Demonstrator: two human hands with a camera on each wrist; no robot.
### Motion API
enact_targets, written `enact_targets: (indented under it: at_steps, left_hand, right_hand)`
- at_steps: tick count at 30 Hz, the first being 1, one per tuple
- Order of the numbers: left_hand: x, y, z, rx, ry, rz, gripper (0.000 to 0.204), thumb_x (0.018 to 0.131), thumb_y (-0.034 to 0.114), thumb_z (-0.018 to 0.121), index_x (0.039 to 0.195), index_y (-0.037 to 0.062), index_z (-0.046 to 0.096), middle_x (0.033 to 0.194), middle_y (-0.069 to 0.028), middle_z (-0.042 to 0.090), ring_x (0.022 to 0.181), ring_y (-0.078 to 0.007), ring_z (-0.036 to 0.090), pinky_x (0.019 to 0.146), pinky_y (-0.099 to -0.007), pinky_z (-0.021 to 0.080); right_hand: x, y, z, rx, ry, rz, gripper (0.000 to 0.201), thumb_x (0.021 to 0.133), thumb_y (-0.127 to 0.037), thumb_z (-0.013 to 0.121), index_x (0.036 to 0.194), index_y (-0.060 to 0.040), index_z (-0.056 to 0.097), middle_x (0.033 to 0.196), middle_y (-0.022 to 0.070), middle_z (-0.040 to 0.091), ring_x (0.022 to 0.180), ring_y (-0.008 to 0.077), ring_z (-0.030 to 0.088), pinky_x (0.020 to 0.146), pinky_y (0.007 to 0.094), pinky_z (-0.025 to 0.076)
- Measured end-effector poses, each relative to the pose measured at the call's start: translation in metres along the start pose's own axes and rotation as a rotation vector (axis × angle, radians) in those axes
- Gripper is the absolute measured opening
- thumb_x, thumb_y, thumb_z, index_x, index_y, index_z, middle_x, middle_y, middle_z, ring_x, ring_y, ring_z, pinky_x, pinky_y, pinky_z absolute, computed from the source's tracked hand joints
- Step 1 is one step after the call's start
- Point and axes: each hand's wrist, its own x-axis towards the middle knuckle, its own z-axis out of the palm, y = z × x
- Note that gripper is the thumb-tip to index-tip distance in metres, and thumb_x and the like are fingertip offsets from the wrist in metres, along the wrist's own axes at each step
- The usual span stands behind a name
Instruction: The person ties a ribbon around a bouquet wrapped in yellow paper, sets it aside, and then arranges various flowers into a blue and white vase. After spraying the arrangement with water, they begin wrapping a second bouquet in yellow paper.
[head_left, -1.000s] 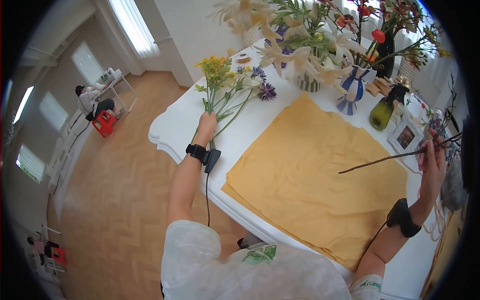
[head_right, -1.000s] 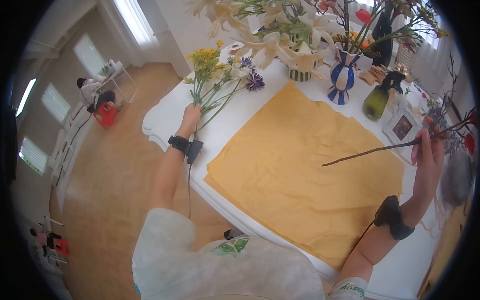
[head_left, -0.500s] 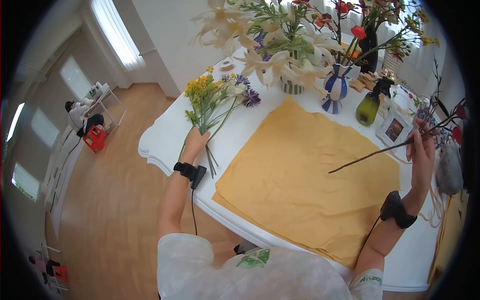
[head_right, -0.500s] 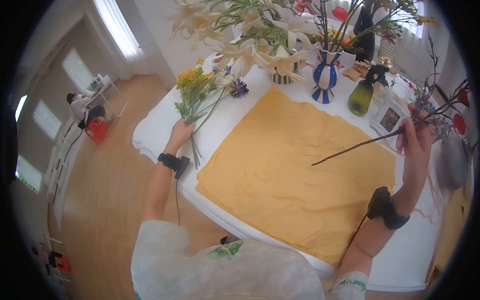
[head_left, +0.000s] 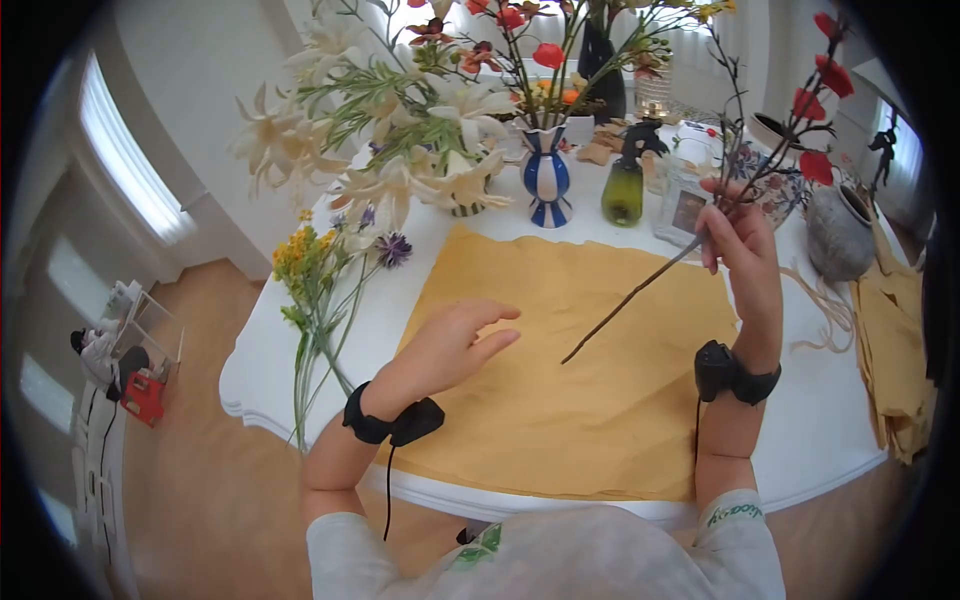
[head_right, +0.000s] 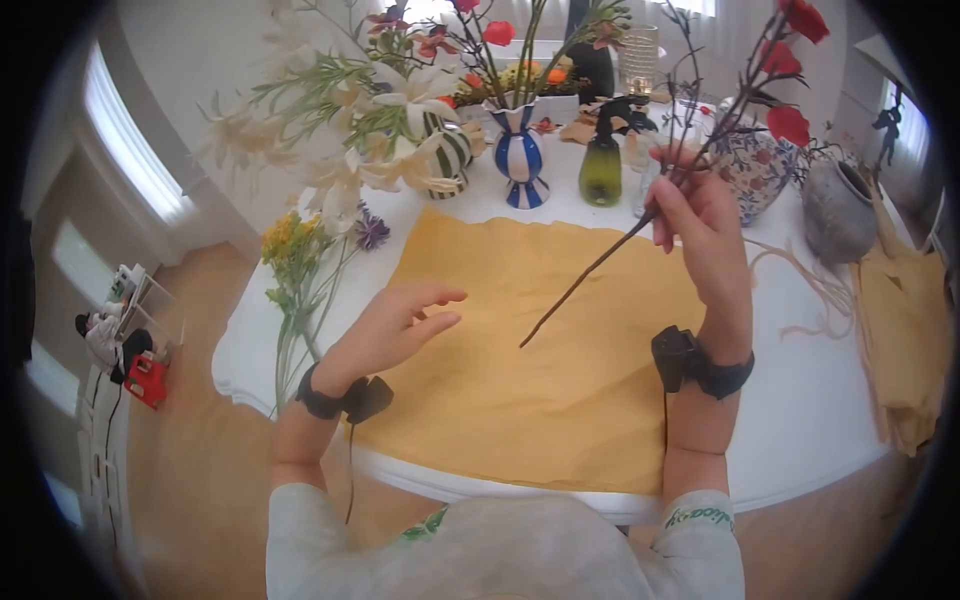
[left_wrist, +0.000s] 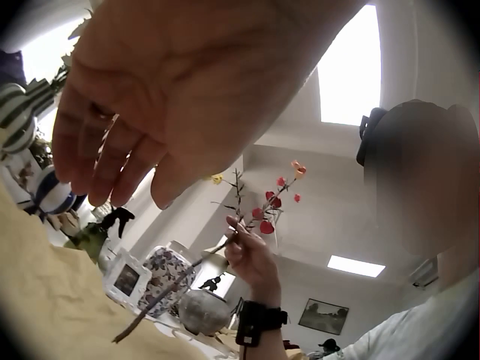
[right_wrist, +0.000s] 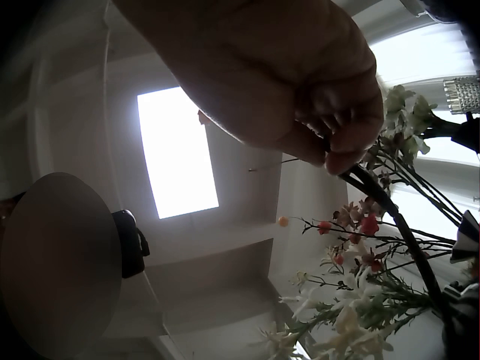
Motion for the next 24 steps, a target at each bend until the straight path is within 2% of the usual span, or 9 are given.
enact_targets:
  at_steps: [2,6,9,11,12,13,16,20,24]
  left_hand:
    - [0.021,0.017,0.018,0.068,0.027,0.268,0.033,0.082,0.02,0.059,0.11,0.0031,0.055,0.102,-0.0101,0.06,0.077,-0.0177,0.059,0.066,-0.0259,0.047]
    - [0.061,0.048,0.039,-0.054,0.1,0.359,0.032,0.082,0.019,0.058,0.109,0.0011,0.055,0.1,-0.0109,0.06,0.074,-0.0142,0.059,0.063,-0.0243,0.046]
    - [0.079,0.06,0.041,-0.276,0.02,0.323,0.029,0.083,0.016,0.056,0.107,0.0001,0.056,0.092,-0.0092,0.061,0.069,-0.0105,0.056,0.061,-0.0234,0.044]
    - [0.087,0.055,0.044,-0.49,0.017,0.353,0.024,0.085,0.015,0.055,0.103,0.0004,0.056,0.083,-0.0052,0.061,0.063,-0.0064,0.052,0.056,-0.0209,0.042]
    - [0.088,0.052,0.043,-0.489,0.017,0.356,0.024,0.085,0.015,0.055,0.103,0.0004,0.056,0.083,-0.0052,0.061,0.063,-0.0064,0.052,0.056,-0.0209,0.042]
    - [0.084,0.051,0.038,-0.495,0.094,0.3,0.02,0.085,0.014,0.054,0.1,0.0005,0.057,0.079,-0.0037,0.06,0.061,-0.0054,0.05,0.054,-0.02,0.041]
    - [0.081,0.034,0.029,-0.517,0.242,0.229,0.016,0.086,0.013,0.052,0.095,0.0008,0.057,0.074,-0.0021,0.059,0.058,-0.0038,0.048,0.05,-0.0182,0.039]
    - [0.071,0.029,0.016,-0.55,0.374,0.152,0.014,0.086,0.012,0.051,0.092,0.0006,0.058,0.072,-0.002,0.058,0.054,-0.0037,0.047,0.049,-0.0179,0.04]
    - [0.066,0.027,0.013,-0.556,0.425,0.131,0.013,0.085,0.009,0.052,0.09,-0.0011,0.057,0.072,-0.003,0.058,0.054,-0.0041,0.047,0.049,-0.0187,0.041]
  right_hand:
    - [-0.002,-0.003,0.005,-0.007,-0.005,0.025,0.026,0.088,-0.011,0.048,0.112,-0.0012,0.047,0.074,0.0033,0.053,0.049,0.0053,0.046,0.043,0.0167,0.035]
    - [0.002,-0.01,0.019,0.018,-0.069,0.057,0.026,0.088,-0.012,0.049,0.111,-0.0007,0.047,0.073,0.0035,0.054,0.05,0.0053,0.048,0.044,0.0168,0.037]
    - [0.01,-0.019,0.028,0.035,-0.15,0.069,0.029,0.087,-0.013,0.051,0.113,0.0001,0.046,0.075,0.0034,0.054,0.053,0.0063,0.05,0.046,0.018,0.039]
    - [0.016,-0.022,0.03,0.004,-0.272,0.019,0.034,0.086,-0.012,0.053,0.116,0.001,0.044,0.084,0.0054,0.058,0.061,0.0086,0.055,0.05,0.0204,0.043]
    - [0.022,-0.026,0.028,0.04,-0.331,0.063,0.037,0.084,-0.011,0.055,0.117,0.0012,0.044,0.096,0.0073,0.059,0.069,0.0106,0.057,0.055,0.0222,0.046]
    - [0.034,-0.023,0.022,0.009,-0.415,0.027,0.034,0.083,-0.009,0.055,0.114,0.0014,0.048,0.105,0.0088,0.057,0.072,0.0113,0.058,0.057,0.0225,0.047]
    - [0.081,0.008,0.013,-0.156,-0.415,0.12,0.029,0.082,-0.012,0.053,0.107,0.0015,0.054,0.096,0.0084,0.059,0.071,0.0105,0.058,0.055,0.0218,0.045]
    - [0.158,0.074,0.023,-0.315,-0.176,0.136,0.023,0.079,-0.019,0.06,0.086,0.0023,0.063,0.072,0.003,0.06,0.062,0.0103,0.059,0.055,0.0227,0.049]
    - [0.198,0.11,0.058,-0.449,0.06,0.141,0.026,0.08,-0.023,0.059,0.084,0.0019,0.062,0.07,0.0061,0.061,0.057,0.0124,0.061,0.048,0.0227,0.049]
